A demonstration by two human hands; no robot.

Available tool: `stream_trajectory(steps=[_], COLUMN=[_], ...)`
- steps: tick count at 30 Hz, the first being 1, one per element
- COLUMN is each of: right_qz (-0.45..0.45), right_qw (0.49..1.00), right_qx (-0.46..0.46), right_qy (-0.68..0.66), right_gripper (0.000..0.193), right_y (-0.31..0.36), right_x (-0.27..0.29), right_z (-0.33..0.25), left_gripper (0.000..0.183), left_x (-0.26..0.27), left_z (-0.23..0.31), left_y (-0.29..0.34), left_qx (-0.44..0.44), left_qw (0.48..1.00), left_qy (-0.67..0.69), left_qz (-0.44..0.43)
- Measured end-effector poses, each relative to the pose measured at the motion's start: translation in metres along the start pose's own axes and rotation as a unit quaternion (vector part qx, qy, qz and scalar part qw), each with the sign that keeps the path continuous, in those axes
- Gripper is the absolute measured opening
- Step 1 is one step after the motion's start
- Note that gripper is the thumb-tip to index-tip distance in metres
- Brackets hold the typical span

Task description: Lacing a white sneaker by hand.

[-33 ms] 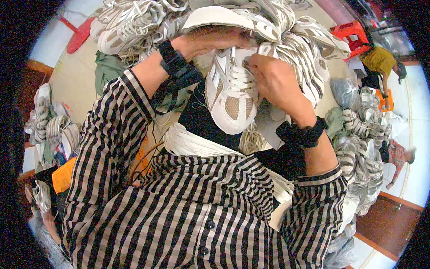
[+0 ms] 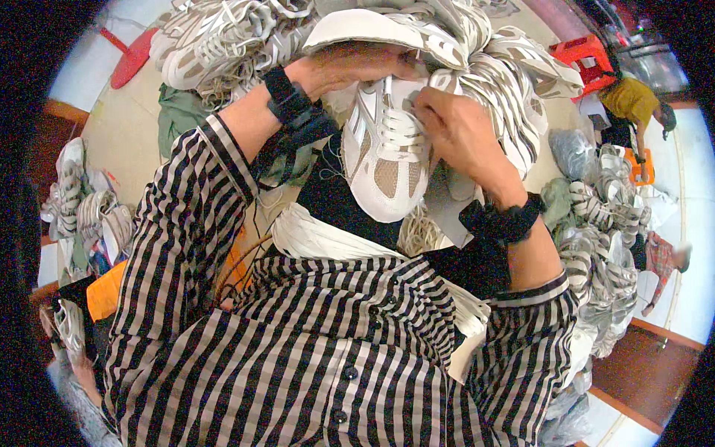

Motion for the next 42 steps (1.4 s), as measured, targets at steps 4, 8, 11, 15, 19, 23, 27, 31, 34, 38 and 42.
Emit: stream_trajectory(steps=[4, 8, 11, 15, 19, 23, 27, 31, 34, 38, 42], right_qz=[0.05, 0.083, 0.105, 0.094, 0.093, 0.096, 0.113, 0.121, 0.102, 0.102, 0.103], right_qw=[0.999, 0.991, 0.988, 0.992, 0.992, 0.985, 0.973, 0.983, 0.982, 0.985, 0.989], right_qx=[0.006, -0.016, -0.034, -0.035, -0.043, -0.025, 0.016, -0.044, -0.072, -0.064, -0.036], right_qy=[0.011, 0.107, 0.111, 0.078, 0.08, 0.142, 0.199, 0.128, 0.142, 0.121, 0.104], right_gripper=[0.008, 0.01, 0.01, 0.008, 0.007, 0.008, 0.008, 0.008, 0.008, 0.012, 0.015], right_y=[0.0, 0.002, 0.005, 0.009, 0.009, 0.002, -0.001, 0.004, 0.008, 0.006, 0.002], right_x=[-0.001, -0.004, -0.004, -0.007, -0.01, -0.019, -0.023, -0.017, -0.015, -0.018, -0.026], right_z=[0.0, -0.002, -0.001, 0.0, 0.0, -0.006, -0.014, -0.01, -0.009, -0.004, 0.001], left_gripper=[0.035, 0.038, 0.033, 0.024, 0.017, 0.015, 0.014, 0.016, 0.017, 0.019, 0.023], left_x=[-0.003, -0.015, -0.022, -0.016, -0.02, -0.024, -0.025, -0.023, -0.019, -0.016, -0.021], left_z=[-0.009, -0.002, 0.003, 0.006, 0.012, 0.016, 0.02, 0.032, 0.037, 0.037, 0.03], left_y=[-0.006, 0.008, 0.039, 0.056, 0.053, 0.053, 0.057, 0.063, 0.059, 0.056, 0.051], left_qx=[-0.008, -0.014, -0.016, -0.053, -0.082, -0.112, -0.094, -0.085, -0.097, -0.123, -0.095], left_qw=[1.0, 0.994, 0.988, 0.984, 0.978, 0.964, 0.971, 0.958, 0.947, 0.936, 0.955], left_qy=[-0.014, -0.046, -0.006, -0.002, -0.087, -0.135, -0.138, -0.228, -0.278, -0.315, -0.277], left_qz=[-0.01, 0.093, 0.155, 0.172, 0.168, 0.2, 0.173, 0.15, 0.128, 0.093, 0.052])
Point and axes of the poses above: each hand's wrist, its own y-axis away from the middle knuckle, its own x-axis out of the back of the hand, z = x × y, the point moved 4 cm from there along -y, towards the middle knuckle, and after that the axes turned 9 degrees about -z, right-handed, at the moved point
